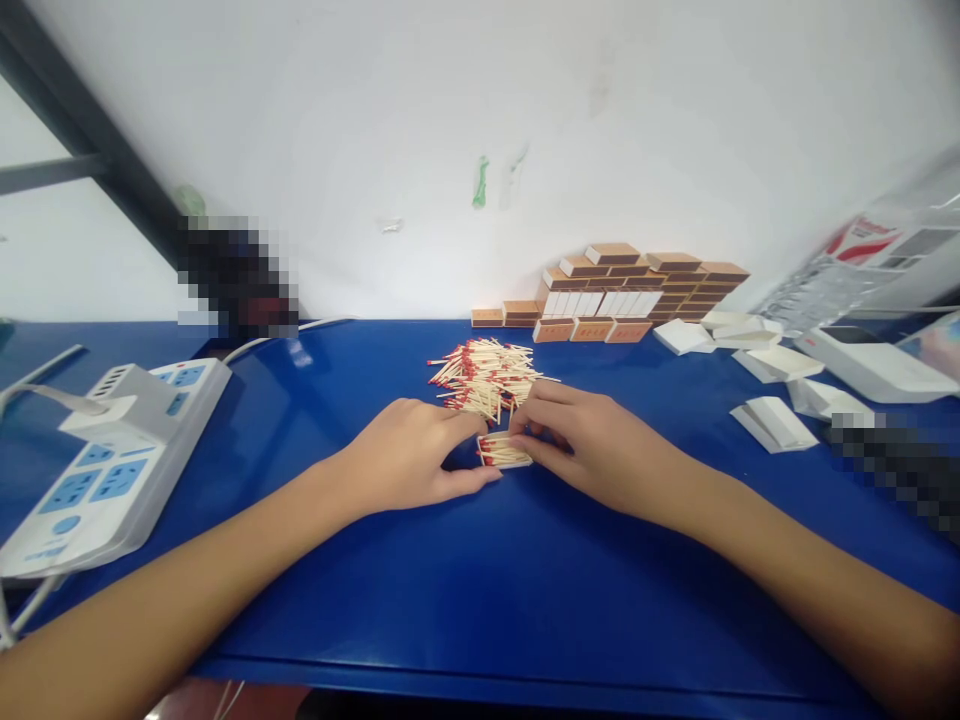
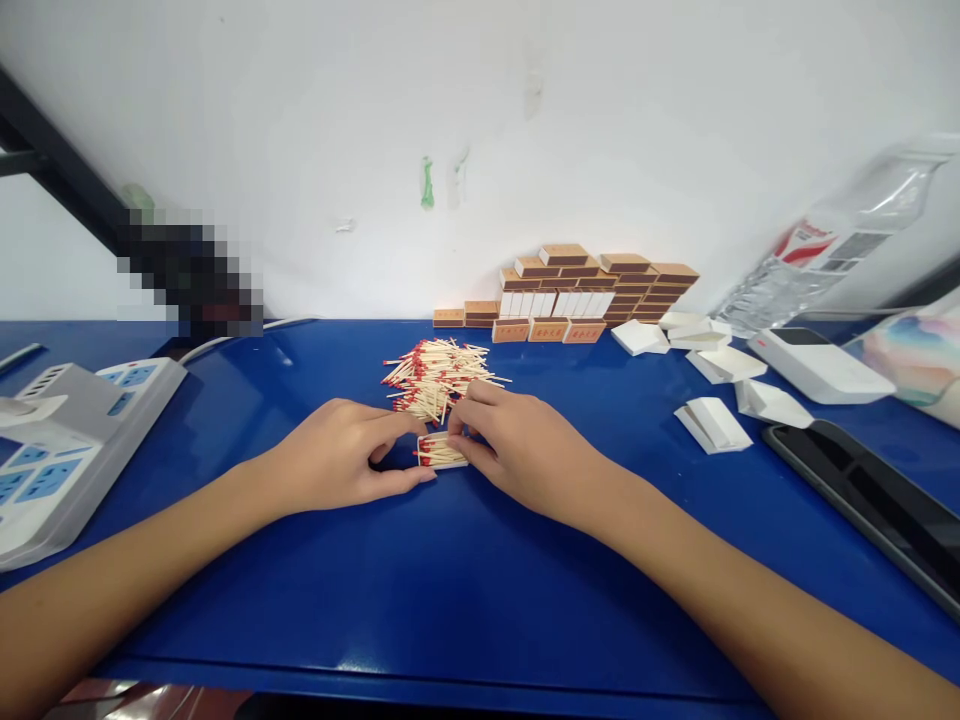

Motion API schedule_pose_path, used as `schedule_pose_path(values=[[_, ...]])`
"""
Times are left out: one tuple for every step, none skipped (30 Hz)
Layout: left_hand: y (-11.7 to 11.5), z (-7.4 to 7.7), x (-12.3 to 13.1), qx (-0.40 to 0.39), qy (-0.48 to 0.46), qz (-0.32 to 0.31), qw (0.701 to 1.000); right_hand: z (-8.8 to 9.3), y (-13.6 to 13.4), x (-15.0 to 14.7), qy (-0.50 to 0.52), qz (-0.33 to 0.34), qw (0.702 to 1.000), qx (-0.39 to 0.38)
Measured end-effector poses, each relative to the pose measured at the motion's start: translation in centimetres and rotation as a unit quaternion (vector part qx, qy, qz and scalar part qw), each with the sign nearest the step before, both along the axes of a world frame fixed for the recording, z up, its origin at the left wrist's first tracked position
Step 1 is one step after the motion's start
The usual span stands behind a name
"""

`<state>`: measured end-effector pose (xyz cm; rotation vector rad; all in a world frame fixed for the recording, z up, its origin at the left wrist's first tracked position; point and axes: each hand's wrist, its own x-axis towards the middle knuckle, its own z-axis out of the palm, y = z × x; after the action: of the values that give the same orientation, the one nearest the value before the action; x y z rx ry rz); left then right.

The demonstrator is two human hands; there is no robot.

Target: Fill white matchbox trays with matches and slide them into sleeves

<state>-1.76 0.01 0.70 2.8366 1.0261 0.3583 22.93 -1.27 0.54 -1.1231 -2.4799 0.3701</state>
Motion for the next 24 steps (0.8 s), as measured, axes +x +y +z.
schedule_pose_path(values=[[0.02, -0.01, 0.0, 0.0, 0.0, -0.001, 1.0, -0.03, -0.03, 0.0, 0.002, -0.003, 1.0, 0.003], [0.03, -0.01, 0.0, 0.002, -0.001, -0.002, 1.0, -0.07, -0.04, 0.0, 0.003, -0.005, 1.0, 0.005], [0.03, -0.01, 0.01, 0.003, -0.001, -0.004, 1.0, -0.11, -0.05, 0.02, 0.004, -0.007, 1.0, 0.007], [0.03, -0.01, 0.03, 0.005, -0.002, -0.005, 1.0, -0.14, -0.05, 0.04, 0.003, -0.008, 1.0, 0.007], [0.01, 0.0, 0.04, 0.006, -0.001, -0.005, 1.0, -0.15, -0.03, 0.06, 0.001, -0.009, 1.0, 0.006], [-0.01, 0.01, 0.06, 0.006, 0.0, -0.006, 1.0, -0.13, -0.02, 0.07, -0.002, -0.011, 1.0, 0.005], [-0.02, 0.01, 0.07, 0.005, 0.001, -0.006, 1.0, -0.1, -0.01, 0.07, -0.004, -0.014, 1.0, 0.005], [-0.03, 0.02, 0.08, 0.005, 0.001, -0.006, 1.0, -0.03, -0.01, 0.05, -0.006, -0.017, 1.0, 0.006], [-0.04, 0.01, 0.07, 0.004, 0.001, -0.006, 1.0, 0.04, -0.03, 0.01, -0.005, -0.019, 1.0, 0.008], [-0.03, 0.0, 0.06, 0.005, 0.0, -0.006, 1.0, 0.11, -0.06, -0.05, -0.003, -0.02, 1.0, 0.011], [-0.02, -0.01, 0.05, 0.006, 0.0, -0.007, 1.0, 0.18, -0.11, -0.11, -0.001, -0.019, 1.0, 0.013], [0.0, -0.04, 0.03, 0.007, -0.001, -0.007, 1.0, 0.23, -0.16, -0.17, 0.001, -0.016, 1.0, 0.014], [0.02, -0.06, 0.02, 0.009, -0.002, -0.008, 1.0, 0.25, -0.22, -0.22, 0.002, -0.014, 1.0, 0.013], [0.03, -0.08, 0.01, 0.01, -0.003, -0.008, 1.0, 0.24, -0.27, -0.26, 0.0, -0.015, 1.0, 0.009], [0.04, -0.1, 0.01, 0.01, -0.003, -0.009, 1.0, 0.21, -0.3, -0.27, -0.003, -0.017, 1.0, 0.005], [0.04, -0.11, 0.01, 0.01, -0.003, -0.009, 1.0, 0.16, -0.31, -0.25, -0.006, -0.018, 1.0, 0.0], [0.03, -0.11, 0.02, 0.01, -0.002, -0.008, 1.0, 0.1, -0.3, -0.2, -0.009, -0.018, 1.0, -0.004], [0.02, -0.09, 0.04, 0.009, -0.001, -0.008, 1.0, 0.04, -0.28, -0.14, -0.011, -0.018, 1.0, -0.007], [0.0, -0.07, 0.06, 0.007, 0.0, -0.008, 1.0, -0.01, -0.24, -0.08, -0.013, -0.017, 1.0, -0.007], [-0.02, -0.05, 0.07, 0.005, 0.002, -0.008, 1.0, -0.05, -0.19, -0.02, -0.012, -0.015, 1.0, -0.006], [-0.03, -0.03, 0.09, 0.004, 0.002, -0.008, 1.0, -0.08, -0.14, 0.02, -0.01, -0.013, 1.0, -0.004], [-0.04, -0.01, 0.1, 0.003, 0.002, -0.008, 1.0, -0.1, -0.1, 0.02, -0.007, -0.012, 1.0, -0.001], [-0.05, 0.0, 0.1, 0.002, 0.002, -0.007, 1.0, -0.12, -0.06, -0.01, -0.002, -0.012, 1.0, 0.0], [-0.04, 0.0, 0.09, 0.002, 0.001, -0.006, 1.0, -0.15, -0.04, -0.08, 0.004, -0.011, 1.0, 0.0]])
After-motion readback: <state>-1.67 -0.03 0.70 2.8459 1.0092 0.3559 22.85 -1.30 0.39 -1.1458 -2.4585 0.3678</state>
